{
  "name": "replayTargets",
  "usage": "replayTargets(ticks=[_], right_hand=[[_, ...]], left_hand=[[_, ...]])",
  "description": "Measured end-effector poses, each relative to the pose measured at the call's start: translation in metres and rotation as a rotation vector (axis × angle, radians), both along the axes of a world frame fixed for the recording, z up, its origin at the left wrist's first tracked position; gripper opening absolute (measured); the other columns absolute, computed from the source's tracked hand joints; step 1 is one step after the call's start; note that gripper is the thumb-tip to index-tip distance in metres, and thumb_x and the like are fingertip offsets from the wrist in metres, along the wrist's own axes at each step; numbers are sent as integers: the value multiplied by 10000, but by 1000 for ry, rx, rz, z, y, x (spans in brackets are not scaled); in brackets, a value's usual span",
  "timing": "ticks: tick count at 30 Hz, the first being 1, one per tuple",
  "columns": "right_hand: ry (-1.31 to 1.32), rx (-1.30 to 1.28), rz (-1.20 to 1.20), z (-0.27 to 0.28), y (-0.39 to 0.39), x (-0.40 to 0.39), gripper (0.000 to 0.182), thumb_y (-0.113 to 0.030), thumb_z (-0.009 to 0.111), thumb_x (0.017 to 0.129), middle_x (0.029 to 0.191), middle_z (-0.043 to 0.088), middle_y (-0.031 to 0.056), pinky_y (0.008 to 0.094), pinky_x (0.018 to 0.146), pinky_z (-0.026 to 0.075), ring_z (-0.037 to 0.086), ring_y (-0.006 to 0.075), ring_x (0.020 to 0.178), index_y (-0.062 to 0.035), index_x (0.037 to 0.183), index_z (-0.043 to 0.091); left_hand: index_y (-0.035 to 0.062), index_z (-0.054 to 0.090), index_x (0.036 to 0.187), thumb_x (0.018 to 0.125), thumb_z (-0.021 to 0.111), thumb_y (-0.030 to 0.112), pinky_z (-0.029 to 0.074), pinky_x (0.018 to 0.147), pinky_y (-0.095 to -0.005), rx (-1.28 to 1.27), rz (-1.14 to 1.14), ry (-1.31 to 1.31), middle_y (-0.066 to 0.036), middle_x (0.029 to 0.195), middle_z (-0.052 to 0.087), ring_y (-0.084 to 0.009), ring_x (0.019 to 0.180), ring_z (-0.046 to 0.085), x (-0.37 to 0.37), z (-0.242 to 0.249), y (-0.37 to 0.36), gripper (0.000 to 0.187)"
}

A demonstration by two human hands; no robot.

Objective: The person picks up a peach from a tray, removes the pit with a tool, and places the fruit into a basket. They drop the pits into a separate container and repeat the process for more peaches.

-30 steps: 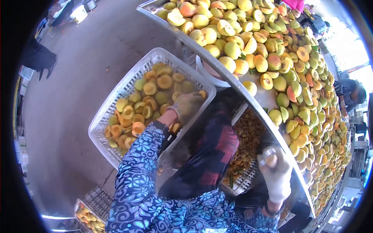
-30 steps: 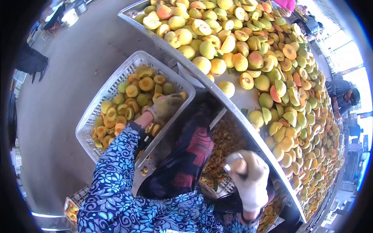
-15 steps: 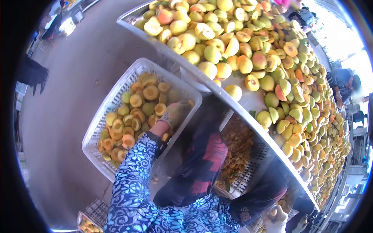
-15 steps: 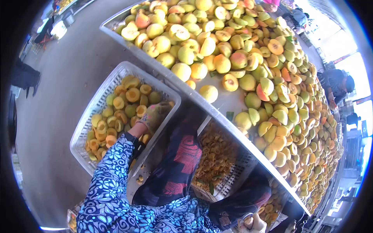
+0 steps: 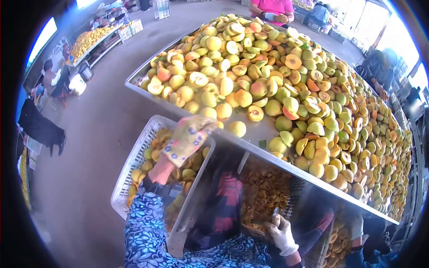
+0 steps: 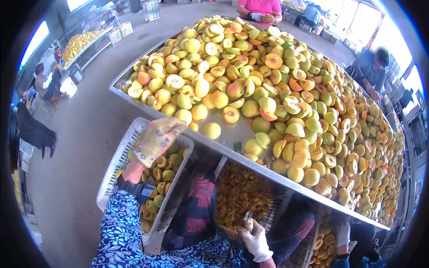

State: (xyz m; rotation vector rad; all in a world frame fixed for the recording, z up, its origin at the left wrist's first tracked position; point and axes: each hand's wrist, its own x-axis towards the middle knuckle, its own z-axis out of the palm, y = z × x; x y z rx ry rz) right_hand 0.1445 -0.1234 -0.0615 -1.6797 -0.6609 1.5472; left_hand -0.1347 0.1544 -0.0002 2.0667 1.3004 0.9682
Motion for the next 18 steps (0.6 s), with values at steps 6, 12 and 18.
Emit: replayTargets(ticks=[6, 12, 18], right_hand=[[-259, 259, 200, -22, -6, 13, 152, -157, 610, 850, 774, 572, -32, 239, 638, 441, 522, 63, 712, -27, 927, 602], [-89, 299, 135, -21, -6, 30, 196, -107, 620, 927, 959, 636, 41, 297, 769, 465, 534, 129, 857, -2, 1090, 598], [190, 244, -109, -1, 9, 43, 306, -155, 584, 969, 877, 558, -20, 265, 747, 456, 513, 106, 795, -30, 1248, 559]], left_hand=[[76, 652, 1159, 889, 645, 354, 495, 908, -429, 74, -185, 292, -171, 1086, 678, -332, 1053, 630, 112, -40, 59, 387], [143, 701, 907, 864, 580, 281, 526, 718, -472, 140, 55, 521, -135, 870, 689, -332, 827, 664, 173, -70, 85, 188], [124, 644, 1006, 793, 665, 205, 523, 789, -430, 313, -209, 144, -94, 961, 638, -298, 911, 620, 168, -41, -50, 228]])
